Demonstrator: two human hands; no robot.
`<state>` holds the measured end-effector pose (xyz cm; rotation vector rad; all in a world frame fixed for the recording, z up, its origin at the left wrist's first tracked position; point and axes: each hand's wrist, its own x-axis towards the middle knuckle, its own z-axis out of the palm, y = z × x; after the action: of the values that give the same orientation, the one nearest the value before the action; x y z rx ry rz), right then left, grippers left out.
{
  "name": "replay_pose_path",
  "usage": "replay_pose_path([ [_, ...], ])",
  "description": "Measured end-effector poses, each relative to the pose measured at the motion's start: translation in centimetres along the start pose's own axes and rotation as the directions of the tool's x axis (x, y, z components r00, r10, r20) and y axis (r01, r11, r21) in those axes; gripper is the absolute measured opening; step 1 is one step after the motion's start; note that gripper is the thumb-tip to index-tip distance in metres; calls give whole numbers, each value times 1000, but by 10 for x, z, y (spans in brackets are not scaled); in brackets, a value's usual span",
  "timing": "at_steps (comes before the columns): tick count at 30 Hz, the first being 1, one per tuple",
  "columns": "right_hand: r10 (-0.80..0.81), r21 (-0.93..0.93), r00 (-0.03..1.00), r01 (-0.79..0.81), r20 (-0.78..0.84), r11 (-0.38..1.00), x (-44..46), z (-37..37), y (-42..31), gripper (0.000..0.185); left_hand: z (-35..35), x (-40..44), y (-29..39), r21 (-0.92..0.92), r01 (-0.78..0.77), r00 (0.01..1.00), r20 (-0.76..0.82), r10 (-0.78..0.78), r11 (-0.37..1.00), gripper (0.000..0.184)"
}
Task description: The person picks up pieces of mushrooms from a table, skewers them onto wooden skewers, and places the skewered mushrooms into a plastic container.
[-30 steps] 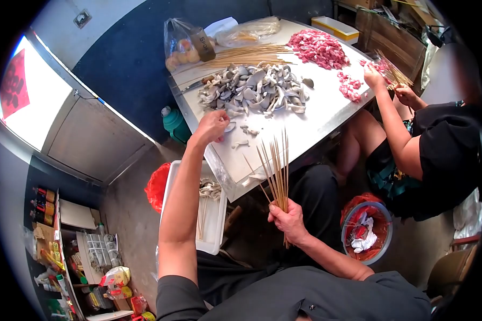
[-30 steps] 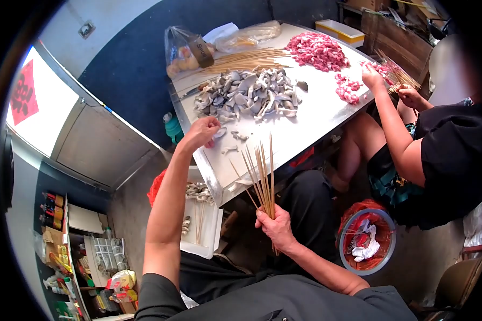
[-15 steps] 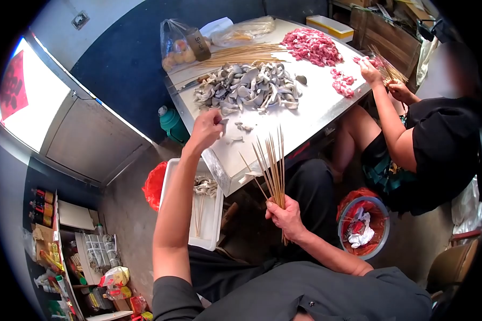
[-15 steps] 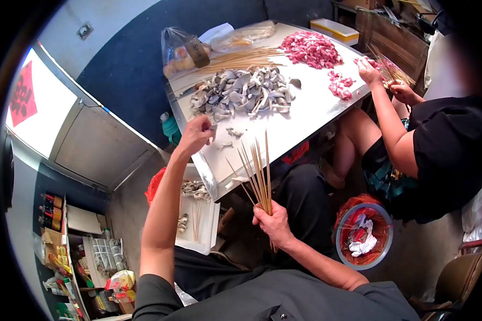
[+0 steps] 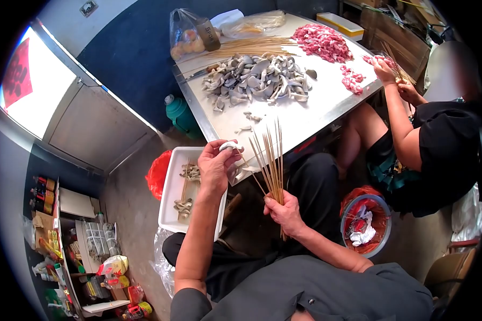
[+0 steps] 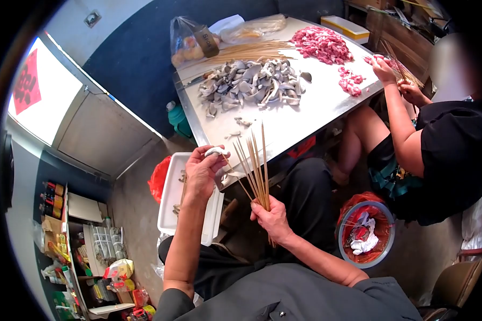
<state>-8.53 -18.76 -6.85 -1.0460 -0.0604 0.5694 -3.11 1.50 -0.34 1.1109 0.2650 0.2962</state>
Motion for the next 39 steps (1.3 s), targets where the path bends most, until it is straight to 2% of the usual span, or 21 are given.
replay_pose_path([
  [6, -1, -39, 1000, 1, 5, 999, -2, 2, 0, 11, -2, -2, -11, -11, -62, 992, -112, 61, 998, 19],
  [13, 18, -45, 1000, -18, 7, 999, -3, 4, -2, 7, 3, -11, -13, -106, -71, 993, -100, 60, 992, 18],
  [16, 21, -37, 1000, -21, 7, 999, -3, 3, -1, 8, 4, -12, -16, -99, -121, 991, -68, 114, 988, 18],
  [22, 29, -29, 1000, -28, 6, 999, -4, 1, 3, 9, 0, -14, -21, 84, -195, 979, -42, 199, 977, 17],
  [24, 15, -26, 1000, -14, 11, 1000, -4, -1, 5, 11, -4, -15, -19, 99, -190, 981, 63, 185, 977, 24],
  [25, 18, -12, 1000, -18, 2, 1000, -4, -1, 4, 11, -5, -17, -16, 100, -190, 981, 63, 184, 977, 24],
  [27, 19, 4, 1000, -19, -7, 1000, -3, -1, 3, 11, -6, -22, -9, 291, -82, 981, 194, 26, 953, 35],
  [29, 6, 30, 1000, -5, -28, 1000, -1, -2, 0, 10, -3, -21, -11, 269, -144, 965, 251, 75, 952, 39],
  [31, -4, 31, 999, 5, -37, 999, 1, -2, -6, 10, -4, -17, -6, 464, -248, 874, 485, -10, 851, 39],
  [33, -15, 31, 999, 17, -42, 999, 6, -2, -11, 10, -4, -5, 3, 494, -230, 875, 482, -43, 839, 33],
  [35, -33, 25, 999, 34, -43, 999, 10, -2, -14, 10, -5, 21, 15, 630, -253, 953, 295, 76, 735, 26],
  [36, -35, 27, 998, 36, -44, 999, 11, -2, -15, 10, -6, 40, 16, 639, -266, 964, 183, 193, 722, 22],
  [37, -29, 21, 999, 30, -42, 999, 12, -2, -17, 10, -9, 62, 16, 649, -277, 949, 70, 307, 709, 20],
  [39, -28, 15, 999, 28, -43, 999, 13, -1, -16, 11, -18, 108, 18, 830, -304, 870, 42, 491, 468, 19],
])
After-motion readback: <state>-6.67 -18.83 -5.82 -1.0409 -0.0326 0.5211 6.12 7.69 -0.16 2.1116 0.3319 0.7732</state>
